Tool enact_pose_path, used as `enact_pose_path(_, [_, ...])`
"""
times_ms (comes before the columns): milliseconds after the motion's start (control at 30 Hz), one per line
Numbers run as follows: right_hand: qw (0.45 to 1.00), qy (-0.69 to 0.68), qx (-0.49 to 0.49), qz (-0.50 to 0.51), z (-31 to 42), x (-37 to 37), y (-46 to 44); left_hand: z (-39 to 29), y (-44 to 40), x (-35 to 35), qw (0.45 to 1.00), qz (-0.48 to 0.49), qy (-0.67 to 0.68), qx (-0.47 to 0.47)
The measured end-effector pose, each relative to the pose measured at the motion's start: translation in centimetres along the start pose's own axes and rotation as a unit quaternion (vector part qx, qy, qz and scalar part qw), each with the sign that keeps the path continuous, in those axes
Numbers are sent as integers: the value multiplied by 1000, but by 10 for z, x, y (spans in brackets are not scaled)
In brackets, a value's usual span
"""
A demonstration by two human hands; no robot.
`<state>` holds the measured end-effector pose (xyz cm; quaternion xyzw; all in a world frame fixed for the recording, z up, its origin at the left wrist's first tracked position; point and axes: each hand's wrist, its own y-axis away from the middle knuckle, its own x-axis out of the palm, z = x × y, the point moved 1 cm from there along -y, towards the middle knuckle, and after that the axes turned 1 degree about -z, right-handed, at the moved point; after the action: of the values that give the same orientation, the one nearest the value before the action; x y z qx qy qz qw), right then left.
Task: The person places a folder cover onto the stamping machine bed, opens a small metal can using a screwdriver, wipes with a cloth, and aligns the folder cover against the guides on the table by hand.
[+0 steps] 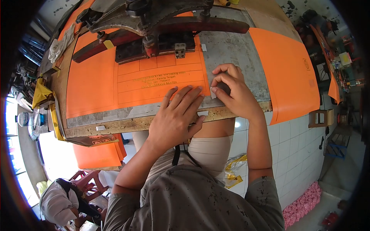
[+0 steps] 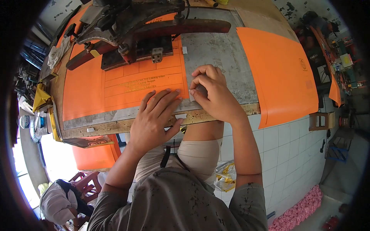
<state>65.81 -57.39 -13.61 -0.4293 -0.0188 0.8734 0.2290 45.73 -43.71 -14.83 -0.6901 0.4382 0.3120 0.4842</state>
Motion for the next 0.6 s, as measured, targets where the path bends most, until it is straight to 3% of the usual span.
enact_pose_path(600, [999,-14,23,-33,4,7,5,-1,-1,-1,1000,-3,-10,4])
